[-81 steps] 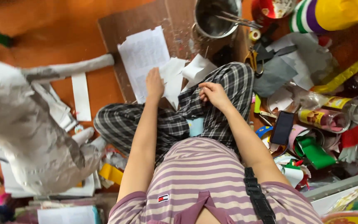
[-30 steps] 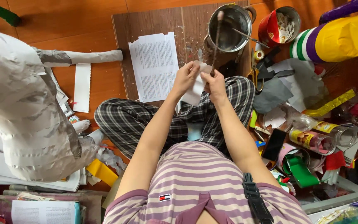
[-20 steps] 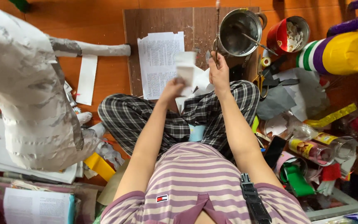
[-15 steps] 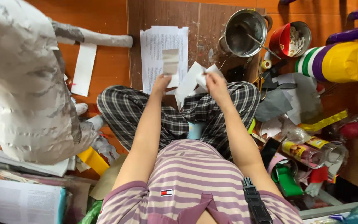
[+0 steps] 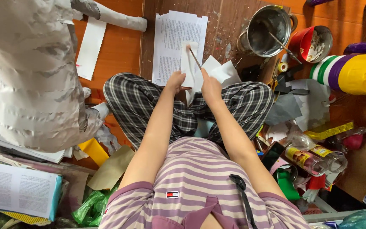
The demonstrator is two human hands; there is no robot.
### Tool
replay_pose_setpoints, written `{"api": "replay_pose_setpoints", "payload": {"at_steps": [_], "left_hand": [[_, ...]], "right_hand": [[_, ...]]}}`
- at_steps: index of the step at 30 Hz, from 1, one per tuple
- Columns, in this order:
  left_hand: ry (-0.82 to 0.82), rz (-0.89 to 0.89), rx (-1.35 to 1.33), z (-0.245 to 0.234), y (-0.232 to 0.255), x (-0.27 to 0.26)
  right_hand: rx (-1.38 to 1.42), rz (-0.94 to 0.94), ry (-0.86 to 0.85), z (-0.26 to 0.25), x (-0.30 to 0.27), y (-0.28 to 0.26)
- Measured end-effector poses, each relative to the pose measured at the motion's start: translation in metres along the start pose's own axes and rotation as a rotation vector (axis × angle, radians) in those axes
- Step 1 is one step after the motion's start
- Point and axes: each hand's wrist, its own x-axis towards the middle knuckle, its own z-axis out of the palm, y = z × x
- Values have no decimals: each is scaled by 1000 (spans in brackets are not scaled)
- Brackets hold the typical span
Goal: Cutting paper strips with scissors and applying them to a paper-mache sculpture with glue.
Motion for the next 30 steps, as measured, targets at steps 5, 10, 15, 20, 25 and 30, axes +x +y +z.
{"api": "replay_pose_setpoints", "payload": {"at_steps": [5,10,15,20,25,30], "left_hand": [[9,-31,5,1,1,3],[59,-119,-196,-5,-10,28],[74,-138,-221,2,22,-14],[49,-104,-179,2,19,-14],[14,-138,-211,8,41,-42],[0,-95,-165,20,62,-75]], "right_hand": [[55,63,-91,-18,-74,-12],[348,176,-186,-4,-108,-6],[453,224,-153,29,-116,16],[448,355,-108,-15,-115,8],[449,228,-24,-66,-66,-42],[385,182,-67,-17,0,-29]]}}
